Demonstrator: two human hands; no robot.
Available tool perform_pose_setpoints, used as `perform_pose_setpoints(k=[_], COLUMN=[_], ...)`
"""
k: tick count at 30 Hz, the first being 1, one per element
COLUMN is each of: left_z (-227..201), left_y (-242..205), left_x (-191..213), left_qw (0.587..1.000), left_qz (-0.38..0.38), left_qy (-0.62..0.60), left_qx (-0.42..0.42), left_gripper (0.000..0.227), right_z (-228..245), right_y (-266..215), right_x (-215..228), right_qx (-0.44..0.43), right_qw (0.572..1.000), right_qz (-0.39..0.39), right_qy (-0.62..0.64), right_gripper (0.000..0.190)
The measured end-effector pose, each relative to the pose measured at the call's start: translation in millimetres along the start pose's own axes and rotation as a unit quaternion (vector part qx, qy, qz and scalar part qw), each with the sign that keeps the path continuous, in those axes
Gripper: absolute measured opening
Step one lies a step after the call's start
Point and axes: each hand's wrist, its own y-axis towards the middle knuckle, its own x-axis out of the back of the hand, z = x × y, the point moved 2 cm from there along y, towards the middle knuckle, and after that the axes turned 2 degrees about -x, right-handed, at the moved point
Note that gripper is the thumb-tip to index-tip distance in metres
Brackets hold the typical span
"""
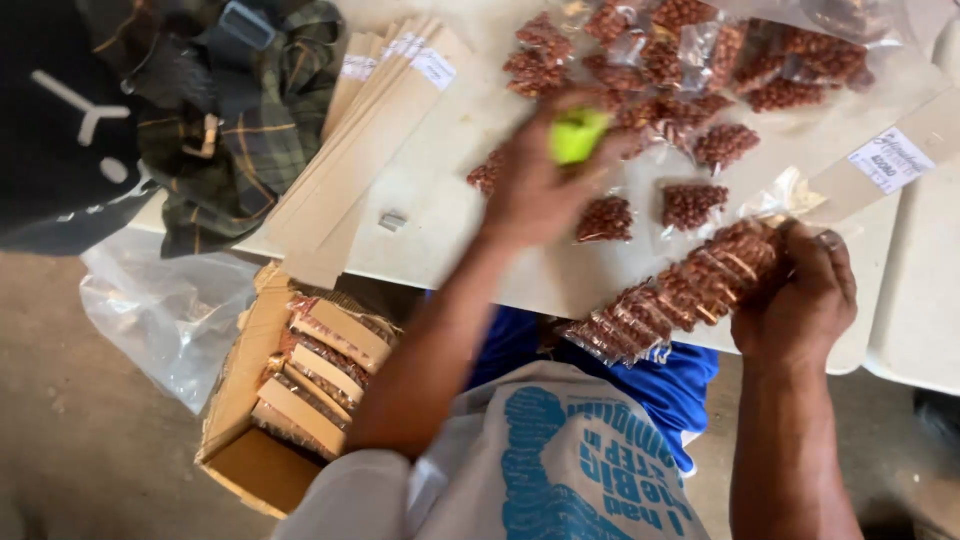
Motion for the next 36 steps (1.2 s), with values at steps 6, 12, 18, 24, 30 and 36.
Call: perform_pose_setpoints(k=[6, 12, 18, 24, 30, 36], left_z=[46, 68, 24, -58, -31, -27], left_y=[-5, -1, -6, 14, 28, 12], left_x=[75, 75, 67, -22, -78, -81], left_qw=[0.832, 0.718, 0.756, 0.915, 0.945, 0.965], left_qz=[0.304, 0.429, 0.42, 0.345, 0.19, 0.118], left_qy=[0.447, 0.52, 0.459, 0.171, 0.246, 0.224], left_qx=[0.126, 0.173, 0.202, 0.123, -0.106, -0.07], left_gripper=[0.042, 0.056, 0.03, 0.021, 0.022, 0.009], right_z=[-6, -10, 6, 3, 1, -7], right_y=[26, 24, 3, -15, -34, -36], right_x=[-3, -11, -26, -43, -33, -27], right_qx=[-0.072, -0.03, -0.043, -0.016, 0.018, 0.0], right_qw=[0.997, 0.999, 0.999, 0.994, 0.983, 0.991], right_qz=[-0.006, 0.004, -0.003, 0.102, 0.147, 0.135], right_qy=[-0.014, -0.033, 0.021, -0.031, -0.11, 0.01], right_gripper=[0.033, 0.023, 0.014, 0.012, 0.02, 0.016])
